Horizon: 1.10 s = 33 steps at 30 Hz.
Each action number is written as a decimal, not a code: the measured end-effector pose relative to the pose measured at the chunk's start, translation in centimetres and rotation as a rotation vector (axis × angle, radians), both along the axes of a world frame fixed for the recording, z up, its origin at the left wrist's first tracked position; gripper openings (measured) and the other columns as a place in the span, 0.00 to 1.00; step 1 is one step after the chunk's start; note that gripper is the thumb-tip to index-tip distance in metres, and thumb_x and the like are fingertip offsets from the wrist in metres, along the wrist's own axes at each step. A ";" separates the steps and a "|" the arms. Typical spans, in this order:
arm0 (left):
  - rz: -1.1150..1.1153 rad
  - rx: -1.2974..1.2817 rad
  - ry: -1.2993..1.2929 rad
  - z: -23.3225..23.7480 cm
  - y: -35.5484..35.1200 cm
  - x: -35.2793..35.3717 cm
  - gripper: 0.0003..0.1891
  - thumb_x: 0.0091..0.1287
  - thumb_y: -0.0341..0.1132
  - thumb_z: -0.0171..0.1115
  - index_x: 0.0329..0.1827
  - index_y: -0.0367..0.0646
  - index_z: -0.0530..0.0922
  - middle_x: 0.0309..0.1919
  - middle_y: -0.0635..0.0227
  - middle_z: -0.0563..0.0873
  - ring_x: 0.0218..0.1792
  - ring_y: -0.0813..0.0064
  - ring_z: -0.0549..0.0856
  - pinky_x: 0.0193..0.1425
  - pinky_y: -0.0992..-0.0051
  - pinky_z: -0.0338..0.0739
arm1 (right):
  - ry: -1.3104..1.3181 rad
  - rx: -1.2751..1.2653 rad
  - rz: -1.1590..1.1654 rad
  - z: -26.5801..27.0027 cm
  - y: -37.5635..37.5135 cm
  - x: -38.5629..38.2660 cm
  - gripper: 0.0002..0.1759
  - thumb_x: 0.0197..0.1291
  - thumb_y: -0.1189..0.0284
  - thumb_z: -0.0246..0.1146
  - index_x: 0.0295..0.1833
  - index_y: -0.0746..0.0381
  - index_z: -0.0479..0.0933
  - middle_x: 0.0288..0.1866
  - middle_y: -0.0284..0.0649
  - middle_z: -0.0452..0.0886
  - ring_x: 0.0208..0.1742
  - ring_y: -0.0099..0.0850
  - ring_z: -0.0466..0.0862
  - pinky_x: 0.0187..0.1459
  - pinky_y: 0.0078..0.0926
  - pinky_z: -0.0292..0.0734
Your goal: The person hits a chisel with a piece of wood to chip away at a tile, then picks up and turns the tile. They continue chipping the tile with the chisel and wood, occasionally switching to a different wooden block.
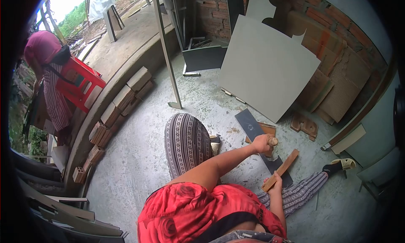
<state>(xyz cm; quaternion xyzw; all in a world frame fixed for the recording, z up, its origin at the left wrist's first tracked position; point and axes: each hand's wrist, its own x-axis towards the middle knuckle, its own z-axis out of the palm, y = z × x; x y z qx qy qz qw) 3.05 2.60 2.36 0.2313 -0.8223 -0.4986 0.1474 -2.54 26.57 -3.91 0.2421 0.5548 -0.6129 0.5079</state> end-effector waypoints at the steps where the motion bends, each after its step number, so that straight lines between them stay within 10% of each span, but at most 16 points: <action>1: 0.003 0.003 0.009 -0.1 0.0 -0.1 0.16 0.43 0.36 0.64 0.37 0.48 0.76 0.36 0.59 0.83 0.43 0.53 0.81 0.46 0.62 0.74 | 0.008 -0.003 0.007 -1.2 0.1 -0.1 0.28 0.48 0.53 0.66 0.47 0.56 0.64 0.29 0.42 0.72 0.29 0.40 0.76 0.30 0.43 0.71; 33: -0.057 0.060 -0.041 -0.5 0.0 -0.1 0.18 0.44 0.37 0.64 0.42 0.48 0.76 0.36 0.60 0.83 0.43 0.55 0.82 0.46 0.65 0.74 | 0.049 0.011 0.057 -2.8 0.4 -0.6 0.30 0.47 0.53 0.68 0.47 0.58 0.64 0.28 0.43 0.72 0.28 0.39 0.76 0.30 0.42 0.72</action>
